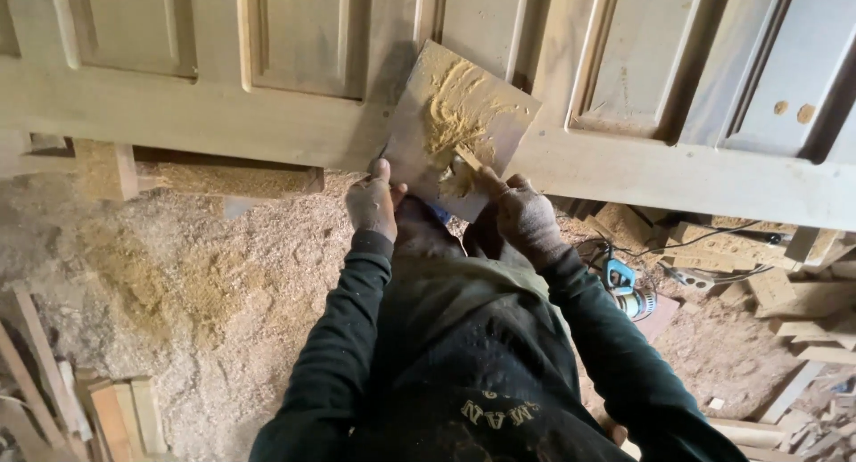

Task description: Applying wood filler to small holes and imperfections on a wooden door using a hawk and a small applicator stick.

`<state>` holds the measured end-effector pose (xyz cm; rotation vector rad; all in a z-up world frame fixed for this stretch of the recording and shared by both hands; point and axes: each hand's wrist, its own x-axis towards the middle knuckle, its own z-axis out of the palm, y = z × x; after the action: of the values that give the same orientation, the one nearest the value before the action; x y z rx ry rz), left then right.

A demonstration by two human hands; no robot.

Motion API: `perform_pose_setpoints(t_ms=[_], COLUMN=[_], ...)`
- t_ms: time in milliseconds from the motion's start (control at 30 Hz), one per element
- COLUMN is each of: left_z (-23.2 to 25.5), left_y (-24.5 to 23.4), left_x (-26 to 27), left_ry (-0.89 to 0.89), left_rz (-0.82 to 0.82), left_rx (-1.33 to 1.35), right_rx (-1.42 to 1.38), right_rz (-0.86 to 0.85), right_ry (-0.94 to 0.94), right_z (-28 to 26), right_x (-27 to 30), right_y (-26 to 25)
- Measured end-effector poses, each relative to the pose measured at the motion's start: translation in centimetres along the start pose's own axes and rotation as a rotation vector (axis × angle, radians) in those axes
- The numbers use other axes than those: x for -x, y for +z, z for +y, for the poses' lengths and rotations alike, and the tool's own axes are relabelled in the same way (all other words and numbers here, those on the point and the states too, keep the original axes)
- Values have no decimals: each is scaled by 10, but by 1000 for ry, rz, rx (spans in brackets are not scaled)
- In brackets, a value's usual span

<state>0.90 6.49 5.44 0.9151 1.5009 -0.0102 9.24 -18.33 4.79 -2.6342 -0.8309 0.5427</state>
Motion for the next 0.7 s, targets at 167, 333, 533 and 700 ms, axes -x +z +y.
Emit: perform_pose_setpoints(t_ms=[167,333,533,700], left_z=[-43,-102,-151,-132], left_y=[-11,30,82,91], left_x=[29,61,50,76], left_ry=[509,-95,-3,88], left_rz=[-178,-481,-194,31], left_rx=[-914,-149,218,552], right_rx=[340,428,619,806], right_rz=[-292,-370,-490,-423], right_ry=[-62,-326,-395,-623], right_z=[-7,-71,-37,-60], right_x=[-10,-35,-58,-67], right_y=[-55,-144,-139,-167])
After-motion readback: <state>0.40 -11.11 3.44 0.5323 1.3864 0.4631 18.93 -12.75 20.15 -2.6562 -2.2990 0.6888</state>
